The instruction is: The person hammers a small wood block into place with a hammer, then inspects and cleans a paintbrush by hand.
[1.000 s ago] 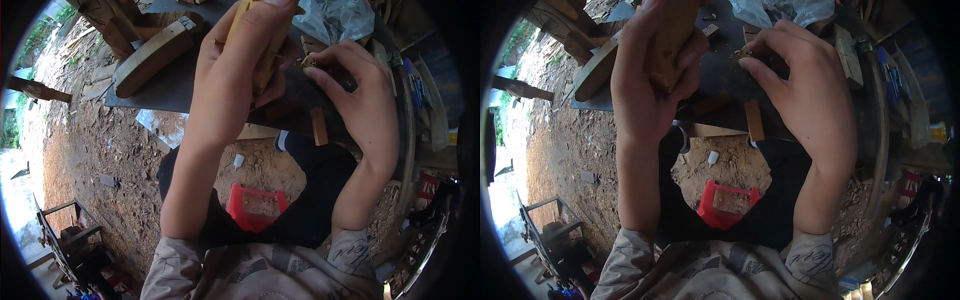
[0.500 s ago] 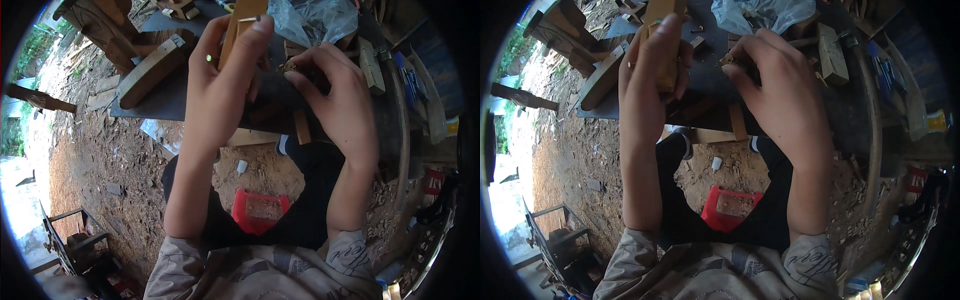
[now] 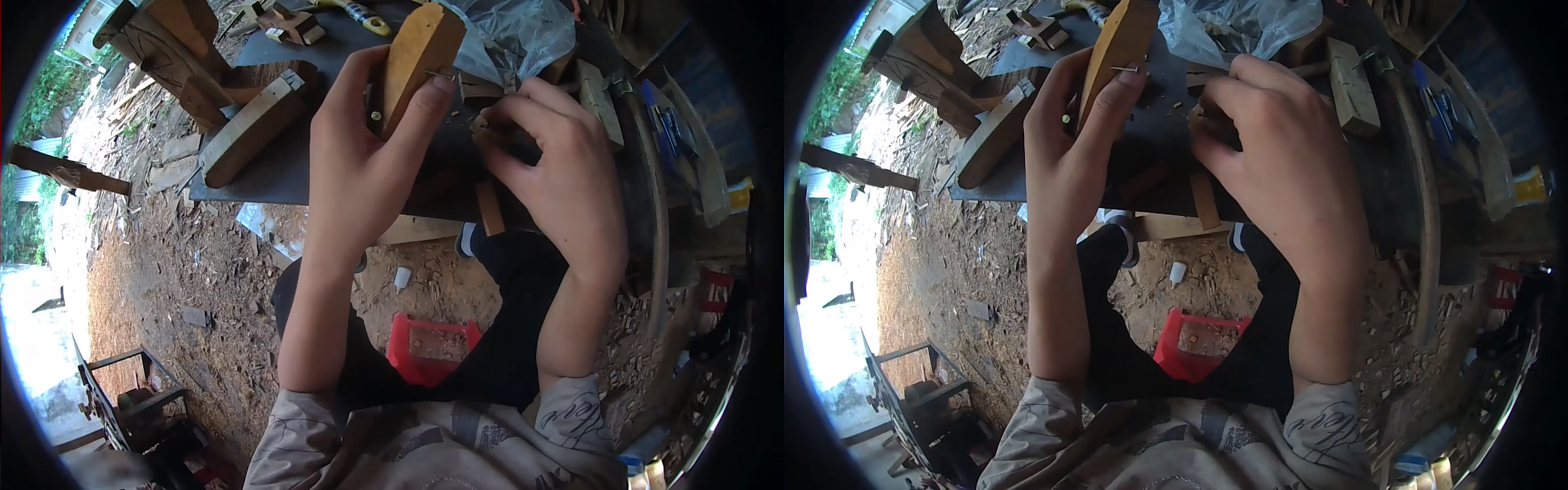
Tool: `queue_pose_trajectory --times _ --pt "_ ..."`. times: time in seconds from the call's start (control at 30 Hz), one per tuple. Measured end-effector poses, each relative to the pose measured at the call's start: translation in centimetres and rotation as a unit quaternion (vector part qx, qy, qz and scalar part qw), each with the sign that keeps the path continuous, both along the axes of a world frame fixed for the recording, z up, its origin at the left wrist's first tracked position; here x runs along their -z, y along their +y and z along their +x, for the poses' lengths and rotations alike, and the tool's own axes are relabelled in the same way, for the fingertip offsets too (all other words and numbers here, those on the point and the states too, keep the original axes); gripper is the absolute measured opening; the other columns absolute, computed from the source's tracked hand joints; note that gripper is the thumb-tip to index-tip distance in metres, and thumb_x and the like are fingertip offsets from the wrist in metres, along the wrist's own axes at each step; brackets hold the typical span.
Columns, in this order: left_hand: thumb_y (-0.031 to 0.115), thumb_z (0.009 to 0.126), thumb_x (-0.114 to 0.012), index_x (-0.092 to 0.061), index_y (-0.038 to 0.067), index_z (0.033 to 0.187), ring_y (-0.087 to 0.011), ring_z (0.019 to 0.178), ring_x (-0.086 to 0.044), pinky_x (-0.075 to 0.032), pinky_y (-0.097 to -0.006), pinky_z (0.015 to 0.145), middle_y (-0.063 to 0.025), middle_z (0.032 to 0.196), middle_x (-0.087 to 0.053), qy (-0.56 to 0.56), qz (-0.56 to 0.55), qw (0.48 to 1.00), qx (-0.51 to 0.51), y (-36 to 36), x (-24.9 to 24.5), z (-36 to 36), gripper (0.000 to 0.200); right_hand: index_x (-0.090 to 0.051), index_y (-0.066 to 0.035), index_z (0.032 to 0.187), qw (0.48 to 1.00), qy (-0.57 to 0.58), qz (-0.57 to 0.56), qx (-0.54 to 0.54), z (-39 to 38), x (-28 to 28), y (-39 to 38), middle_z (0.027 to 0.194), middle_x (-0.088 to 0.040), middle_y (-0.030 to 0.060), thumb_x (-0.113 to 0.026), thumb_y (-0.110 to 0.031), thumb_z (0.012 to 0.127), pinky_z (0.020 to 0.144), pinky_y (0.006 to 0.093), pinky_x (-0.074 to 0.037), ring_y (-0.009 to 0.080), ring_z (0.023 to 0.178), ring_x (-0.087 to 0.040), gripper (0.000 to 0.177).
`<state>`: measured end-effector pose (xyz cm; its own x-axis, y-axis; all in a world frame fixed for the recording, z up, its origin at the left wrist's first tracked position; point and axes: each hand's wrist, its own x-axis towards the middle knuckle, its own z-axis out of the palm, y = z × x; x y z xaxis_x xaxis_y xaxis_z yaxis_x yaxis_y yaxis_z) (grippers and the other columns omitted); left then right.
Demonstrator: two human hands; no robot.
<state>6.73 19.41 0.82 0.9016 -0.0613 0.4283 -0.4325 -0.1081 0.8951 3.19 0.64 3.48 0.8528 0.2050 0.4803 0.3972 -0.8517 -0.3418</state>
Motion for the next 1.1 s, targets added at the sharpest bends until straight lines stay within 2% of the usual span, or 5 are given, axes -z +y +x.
queue_pose_trajectory --times 0.5,0.63,0.73,0.9,1.1 --pt "0.028 0.097 -0.077 -0.067 -0.004 0.121 -0.0033 0.082 -0.059 -0.046 -0.0205 0.069 -0.0027 0.094 -0.07 -0.044 0.025 0.999 -0.015 0.3 0.8 0.4 0.041 -0.066 0.005 0.097 0.999 0.03 0.02 -0.023 0.9 0.0 0.9 0.093 -0.063 0.0117 -0.075 0.001 0.078 0.074 0.0355 -0.05 0.0271 0.081 -0.066 0.022" --pt "0.029 0.096 -0.078 -0.067 -0.004 0.122 -0.0049 0.082 -0.06 -0.047 -0.0218 0.07 -0.0049 0.093 -0.07 -0.064 0.094 0.992 -0.045 0.1 1.2 0.5 0.043 -0.068 0.002 0.098 0.996 0.067 0.053 -0.014 0.8 0.2 0.2 0.096 -0.066 0.0087 -0.076 -0.001 0.08 0.074 0.0339 -0.049 0.0244 0.083 -0.065 0.02" --pt "0.03 0.094 -0.079 -0.066 -0.003 0.126 -0.0121 0.089 -0.066 -0.051 -0.027 0.077 -0.0102 0.099 -0.072 -0.106 0.184 0.974 -0.084 0.2 1.3 0.5 0.048 -0.069 0.003 0.099 0.993 0.08 0.086 -0.021 0.8 0.2 -0.2 0.093 -0.067 0.0147 -0.077 -0.007 0.082 0.081 0.0416 -0.053 0.0325 0.09 -0.068 0.02" --pt "0.033 0.091 -0.081 -0.061 -0.001 0.138 -0.0274 0.114 -0.066 -0.053 -0.0398 0.092 -0.0177 0.121 -0.069 -0.199 0.259 0.939 -0.11 0.2 1.7 0.6 0.061 -0.073 -0.001 0.105 0.994 0.049 0.096 -0.035 0.6 0.7 -1.3 0.093 -0.067 0.0055 -0.078 -0.006 0.085 0.076 0.0307 -0.048 0.0164 0.087 -0.064 0.021" --pt "0.035 0.099 -0.071 -0.064 0.002 0.13 -0.0283 0.113 -0.061 -0.044 -0.0402 0.101 -0.0149 0.118 -0.068 -0.24 0.163 0.946 -0.145 -0.6 0.2 0.3 0.046 -0.074 0.0 0.11 0.963 0.034 0.259 -0.071 -0.1 -0.9 -0.9 0.098 -0.07 -0.0006 -0.079 -0.006 0.092 0.077 0.021 -0.047 0.0039 0.086 -0.061 0.02"
